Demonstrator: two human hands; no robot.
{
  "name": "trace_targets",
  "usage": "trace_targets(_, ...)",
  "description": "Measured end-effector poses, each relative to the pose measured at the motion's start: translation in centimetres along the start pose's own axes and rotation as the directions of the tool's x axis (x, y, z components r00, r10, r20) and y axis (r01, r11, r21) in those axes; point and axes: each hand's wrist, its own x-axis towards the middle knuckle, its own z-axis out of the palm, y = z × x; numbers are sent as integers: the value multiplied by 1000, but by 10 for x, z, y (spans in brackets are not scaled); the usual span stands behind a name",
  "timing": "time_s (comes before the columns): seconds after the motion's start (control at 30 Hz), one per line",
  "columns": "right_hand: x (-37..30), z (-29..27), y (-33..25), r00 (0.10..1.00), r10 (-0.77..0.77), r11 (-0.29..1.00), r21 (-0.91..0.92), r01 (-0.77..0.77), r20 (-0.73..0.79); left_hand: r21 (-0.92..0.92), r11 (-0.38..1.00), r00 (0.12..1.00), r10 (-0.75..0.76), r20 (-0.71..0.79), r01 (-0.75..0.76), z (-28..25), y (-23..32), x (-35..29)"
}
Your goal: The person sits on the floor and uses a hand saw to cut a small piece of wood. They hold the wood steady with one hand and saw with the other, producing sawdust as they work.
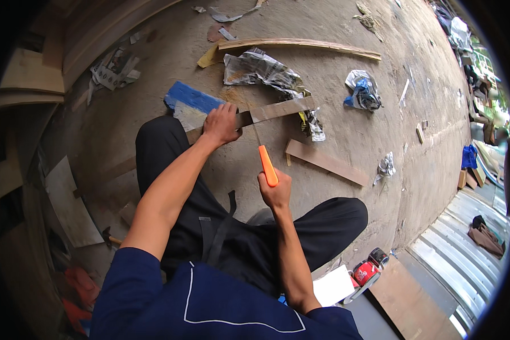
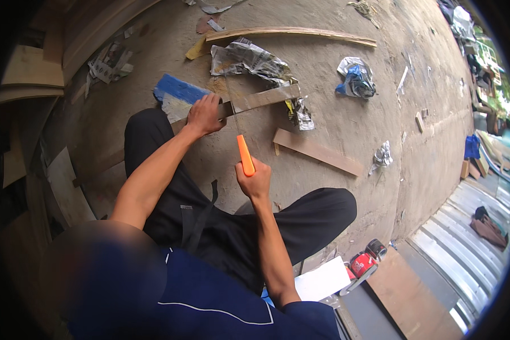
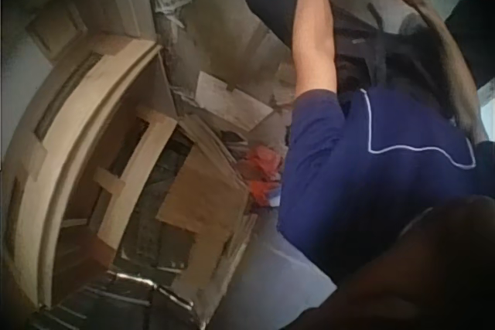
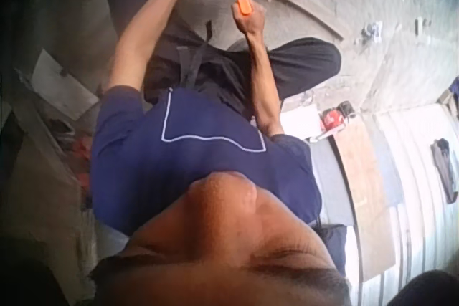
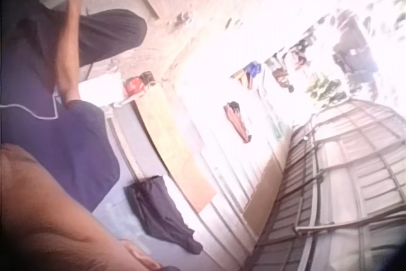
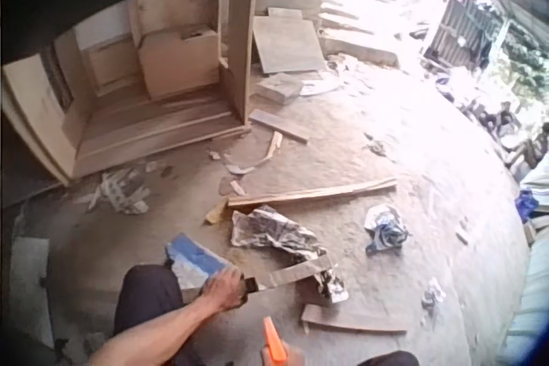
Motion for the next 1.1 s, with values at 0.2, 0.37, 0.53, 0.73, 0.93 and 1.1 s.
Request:
trace_targets(0.2,-7,-10,-22,999,-5,999,-35,4,-39,41,999,999,-33,-23,34,2,9,2)
trace_targets(0.37,-48,-38,-28,994,104,995,-9,-104,15,37,998,998,-58,-29,59,-2,1,7)
trace_targets(0.53,-34,-40,-33,998,60,993,-105,-59,6,72,997,998,10,-63,-5,-3,-6,-7)
trace_targets(0.73,-33,-39,-36,998,51,997,-53,-49,44,149,986,994,89,-58,-80,1,-11,-13)
trace_targets(0.93,-54,-46,-54,970,237,971,-30,-236,49,154,981,993,117,16,-118,4,-8,-20)
trace_targets(1.1,-65,-55,-44,984,176,983,-45,-175,11,146,986,997,83,5,-83,4,-9,-17)
